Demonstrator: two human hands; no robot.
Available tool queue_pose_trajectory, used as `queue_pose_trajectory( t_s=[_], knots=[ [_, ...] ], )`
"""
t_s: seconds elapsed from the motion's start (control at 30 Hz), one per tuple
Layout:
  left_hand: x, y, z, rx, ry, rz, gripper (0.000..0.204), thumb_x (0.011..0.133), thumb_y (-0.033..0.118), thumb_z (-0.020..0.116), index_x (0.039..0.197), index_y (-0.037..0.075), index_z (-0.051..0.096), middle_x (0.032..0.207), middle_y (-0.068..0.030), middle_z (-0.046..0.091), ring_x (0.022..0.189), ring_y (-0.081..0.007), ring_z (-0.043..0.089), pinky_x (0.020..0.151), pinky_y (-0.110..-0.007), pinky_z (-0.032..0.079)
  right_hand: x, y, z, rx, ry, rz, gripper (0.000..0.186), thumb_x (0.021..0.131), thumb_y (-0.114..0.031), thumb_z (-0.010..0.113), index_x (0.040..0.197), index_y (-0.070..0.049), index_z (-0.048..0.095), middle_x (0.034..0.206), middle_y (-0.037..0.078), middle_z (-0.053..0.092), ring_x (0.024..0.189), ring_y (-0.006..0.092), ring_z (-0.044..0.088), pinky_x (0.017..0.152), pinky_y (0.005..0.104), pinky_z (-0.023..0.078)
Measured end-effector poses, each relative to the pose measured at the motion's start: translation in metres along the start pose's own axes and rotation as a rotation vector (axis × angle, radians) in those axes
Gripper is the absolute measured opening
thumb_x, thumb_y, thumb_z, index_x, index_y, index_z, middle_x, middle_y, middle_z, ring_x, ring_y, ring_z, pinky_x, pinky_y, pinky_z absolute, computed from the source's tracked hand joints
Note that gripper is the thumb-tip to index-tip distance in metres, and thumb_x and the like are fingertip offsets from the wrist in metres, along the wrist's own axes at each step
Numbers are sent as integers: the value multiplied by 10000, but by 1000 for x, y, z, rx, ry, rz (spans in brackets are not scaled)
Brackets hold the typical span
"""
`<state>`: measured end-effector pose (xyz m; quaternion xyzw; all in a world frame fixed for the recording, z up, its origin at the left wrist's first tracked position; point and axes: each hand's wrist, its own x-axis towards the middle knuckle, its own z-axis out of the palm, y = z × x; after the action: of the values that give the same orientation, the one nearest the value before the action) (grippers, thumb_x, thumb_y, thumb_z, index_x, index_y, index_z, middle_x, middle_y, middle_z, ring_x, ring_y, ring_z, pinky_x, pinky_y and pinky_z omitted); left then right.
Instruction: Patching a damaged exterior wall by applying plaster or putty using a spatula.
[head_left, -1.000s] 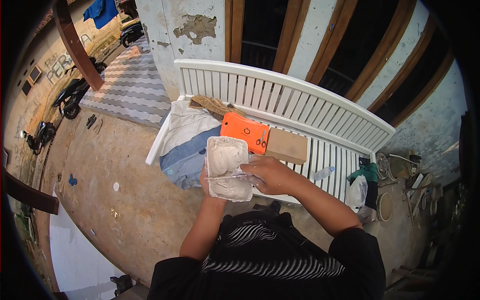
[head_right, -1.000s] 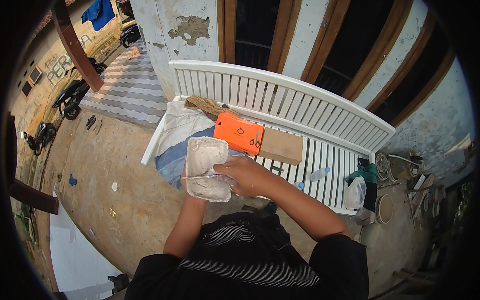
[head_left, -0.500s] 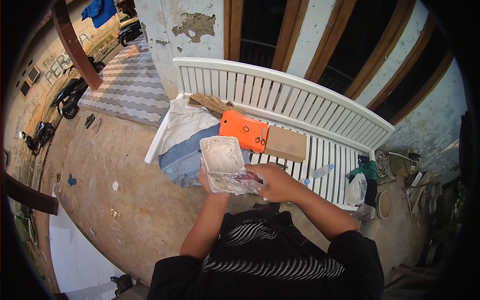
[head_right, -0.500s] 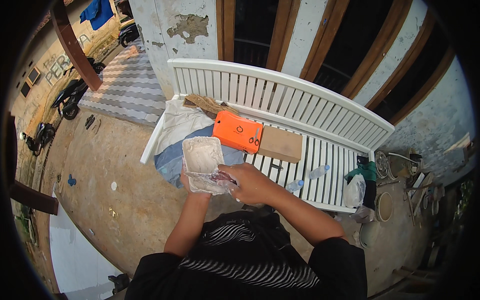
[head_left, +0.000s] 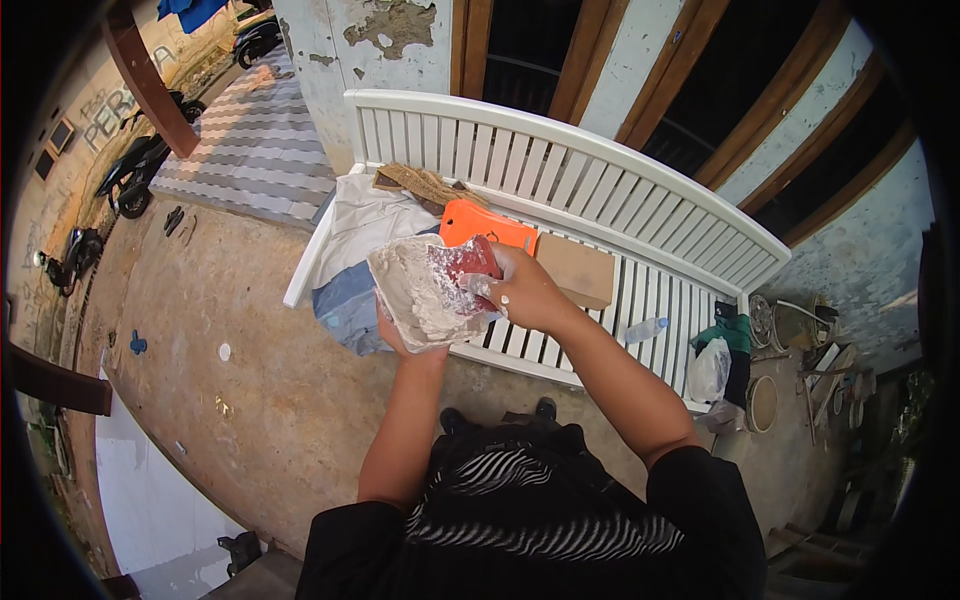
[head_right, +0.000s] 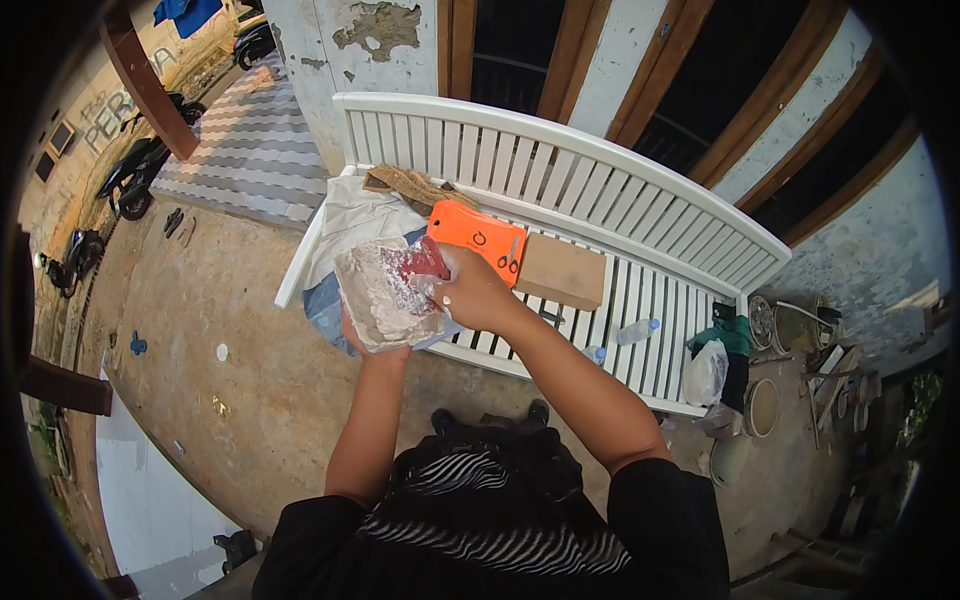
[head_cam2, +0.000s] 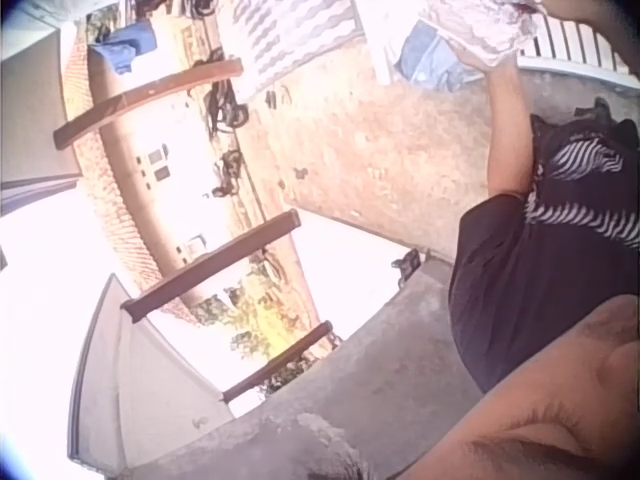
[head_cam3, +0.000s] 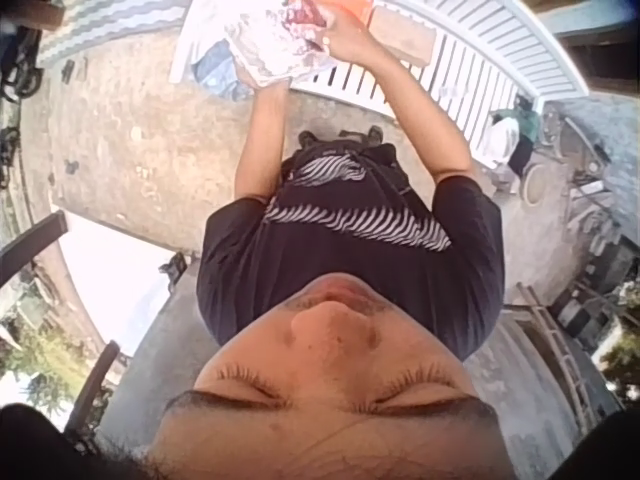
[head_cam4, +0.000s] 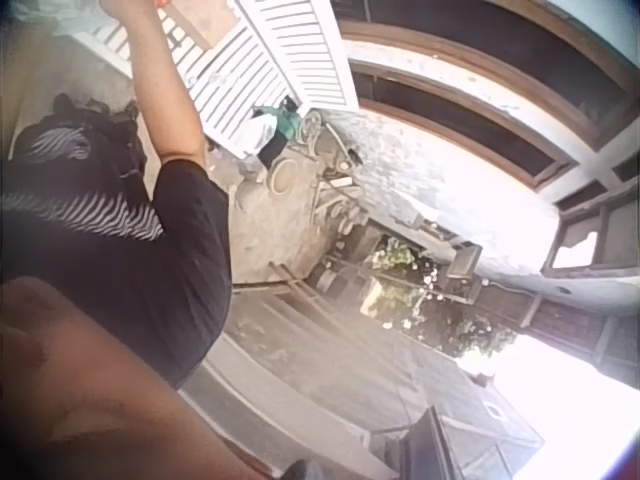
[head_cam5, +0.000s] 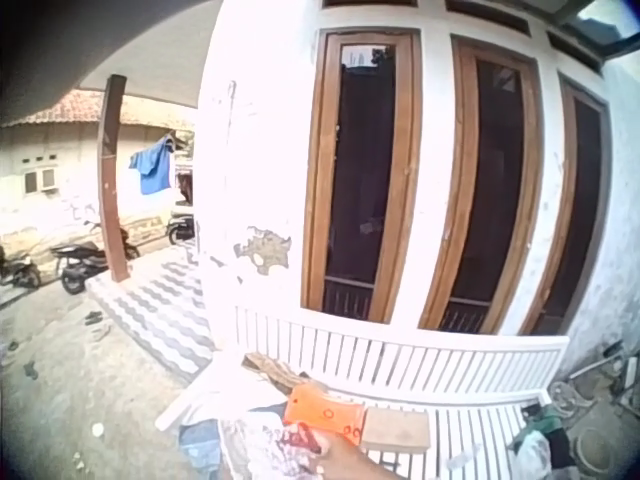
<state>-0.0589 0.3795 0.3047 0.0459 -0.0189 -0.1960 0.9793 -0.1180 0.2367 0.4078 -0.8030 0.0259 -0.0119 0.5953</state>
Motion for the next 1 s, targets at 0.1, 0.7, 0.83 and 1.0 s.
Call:
queue_pose_trajectory(
  t_s=[0.1,0.7,0.83,1.0],
  knots=[
    [-3,1,1,44,-52,50,607,949,467,318,1435,107,366,1441,-141,414,1294,-368,429,1069,-531,354,9,-1,-6,69,57,43,314,772,11,585,1086,13,586,885,136,644,823,243,616,785,348,480],
    [-25,-68,13,-82,-124,44,511,962,385,355,1332,53,473,1331,-160,519,1182,-322,535,1027,-462,410,-43,4,-14,-517,73,-412,352,751,-45,625,1098,10,606,911,220,634,844,387,619,755,445,497],
    [-33,-83,17,-6,-178,66,536,953,399,366,1362,64,455,1342,-170,512,1206,-342,522,1036,-482,407,-69,-2,-42,-510,12,-429,359,772,-69,658,1113,27,601,864,224,644,808,373,641,735,427,506],
    [-46,-107,35,-51,-200,-13,637,949,487,351,1456,100,327,1461,-160,384,1304,-371,418,1066,-558,341,-66,-2,-94,-415,220,-384,359,798,-120,695,1101,52,611,798,226,653,626,331,626,637,363,507]
  ],
)
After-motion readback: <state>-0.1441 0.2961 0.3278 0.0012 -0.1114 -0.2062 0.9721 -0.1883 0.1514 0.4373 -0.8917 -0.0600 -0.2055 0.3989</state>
